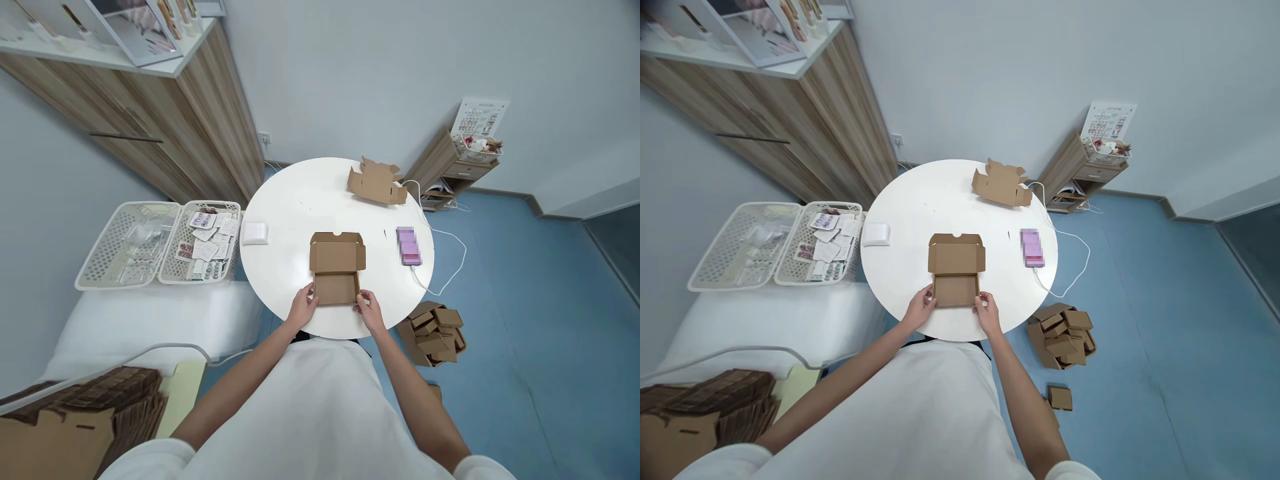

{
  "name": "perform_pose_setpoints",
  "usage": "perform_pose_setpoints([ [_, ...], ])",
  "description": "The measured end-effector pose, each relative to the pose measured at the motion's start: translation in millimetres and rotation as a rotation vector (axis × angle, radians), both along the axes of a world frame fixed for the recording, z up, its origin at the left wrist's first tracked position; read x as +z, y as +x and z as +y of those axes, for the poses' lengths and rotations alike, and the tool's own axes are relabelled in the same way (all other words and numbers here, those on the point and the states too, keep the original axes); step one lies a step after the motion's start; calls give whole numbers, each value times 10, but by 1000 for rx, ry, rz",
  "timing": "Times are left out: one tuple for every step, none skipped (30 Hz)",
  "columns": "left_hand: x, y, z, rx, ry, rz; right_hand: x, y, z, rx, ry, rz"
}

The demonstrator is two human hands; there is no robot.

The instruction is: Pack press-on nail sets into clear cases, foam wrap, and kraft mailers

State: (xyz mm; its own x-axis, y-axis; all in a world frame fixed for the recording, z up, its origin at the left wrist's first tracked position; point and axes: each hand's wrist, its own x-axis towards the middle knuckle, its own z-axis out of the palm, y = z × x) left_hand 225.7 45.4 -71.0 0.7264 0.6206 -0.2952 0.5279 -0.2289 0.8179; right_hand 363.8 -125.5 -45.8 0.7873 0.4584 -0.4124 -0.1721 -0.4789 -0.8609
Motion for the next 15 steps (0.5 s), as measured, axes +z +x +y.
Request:
perform_pose_setpoints([
  [2,25,-7,5,10,3,1,29,-9,6,10,11],
  [5,54,-16,11,18,8,2,61,-20,13,20,24],
  [10,87,-25,18,25,13,4,96,-31,18,27,35],
  [14,125,-36,25,30,18,6,135,-43,24,33,45],
  [19,168,-49,33,32,24,6,178,-56,28,37,52],
  [24,215,-64,40,32,29,5,223,-70,32,39,56],
  [29,264,-82,48,31,34,0,272,-85,35,40,57],
  [35,314,-101,59,29,37,-8,321,-101,38,40,58],
  [41,363,-123,71,26,38,-19,370,-116,43,42,61],
  [49,407,-147,83,21,38,-34,418,-131,49,45,69],
  [58,444,-172,96,17,36,-52,462,-144,56,51,81],
  [68,474,-198,109,13,38,-70,502,-154,65,59,97],
  [78,496,-225,122,10,43,-89,537,-162,74,68,113],
  [89,509,-252,135,9,51,-106,567,-168,84,76,123],
  [98,516,-277,146,9,60,-121,591,-171,94,84,125],
])
